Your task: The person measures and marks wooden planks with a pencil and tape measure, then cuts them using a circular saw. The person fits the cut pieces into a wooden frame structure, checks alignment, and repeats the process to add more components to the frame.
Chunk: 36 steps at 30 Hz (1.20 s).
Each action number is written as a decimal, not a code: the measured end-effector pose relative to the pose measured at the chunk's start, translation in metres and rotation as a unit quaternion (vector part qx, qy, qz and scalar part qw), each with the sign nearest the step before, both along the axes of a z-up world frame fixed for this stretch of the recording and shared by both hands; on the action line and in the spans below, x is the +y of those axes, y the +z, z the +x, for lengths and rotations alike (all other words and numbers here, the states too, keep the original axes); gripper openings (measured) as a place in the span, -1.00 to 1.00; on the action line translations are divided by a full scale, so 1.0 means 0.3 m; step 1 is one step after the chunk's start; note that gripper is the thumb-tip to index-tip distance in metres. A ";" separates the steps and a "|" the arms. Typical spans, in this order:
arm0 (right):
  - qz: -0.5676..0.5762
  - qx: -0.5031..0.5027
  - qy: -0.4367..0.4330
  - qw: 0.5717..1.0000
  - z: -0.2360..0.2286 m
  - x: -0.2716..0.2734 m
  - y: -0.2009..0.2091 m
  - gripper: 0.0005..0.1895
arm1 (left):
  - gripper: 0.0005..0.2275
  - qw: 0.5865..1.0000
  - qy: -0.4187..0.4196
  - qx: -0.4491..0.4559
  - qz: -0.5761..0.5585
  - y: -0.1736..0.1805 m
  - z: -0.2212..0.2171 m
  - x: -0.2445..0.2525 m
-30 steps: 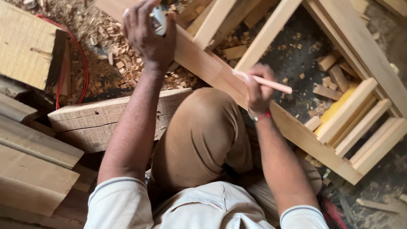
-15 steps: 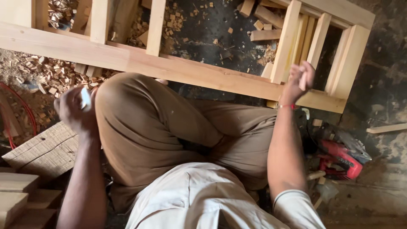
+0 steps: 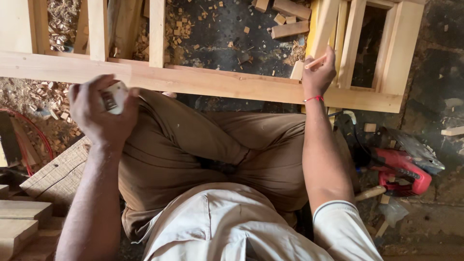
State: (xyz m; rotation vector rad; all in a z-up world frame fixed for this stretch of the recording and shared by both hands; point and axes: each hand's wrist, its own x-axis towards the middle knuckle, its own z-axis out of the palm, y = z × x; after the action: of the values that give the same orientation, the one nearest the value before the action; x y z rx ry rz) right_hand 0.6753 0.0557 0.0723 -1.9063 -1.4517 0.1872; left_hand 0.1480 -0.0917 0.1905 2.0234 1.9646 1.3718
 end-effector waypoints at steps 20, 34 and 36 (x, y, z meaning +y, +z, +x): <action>-0.021 0.026 0.180 0.983 -0.642 -0.520 0.137 -0.21 | -0.71 0.998 -0.015 0.035 -0.040 -0.012 -0.034 -0.033; -0.249 0.367 0.349 0.825 -0.483 -0.931 0.397 -0.64 | -0.40 0.911 -0.361 -0.156 -0.123 0.125 0.523 -0.324; -0.207 0.383 0.400 0.806 -0.452 -0.933 0.407 -0.57 | -0.39 0.905 -0.367 -0.164 -0.140 0.106 0.529 -0.317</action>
State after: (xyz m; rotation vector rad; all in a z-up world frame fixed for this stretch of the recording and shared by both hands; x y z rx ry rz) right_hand 0.5396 -0.2241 0.1945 -1.0954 -1.5666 1.5812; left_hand 0.3065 -0.1868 0.2222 1.9159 1.0089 1.0662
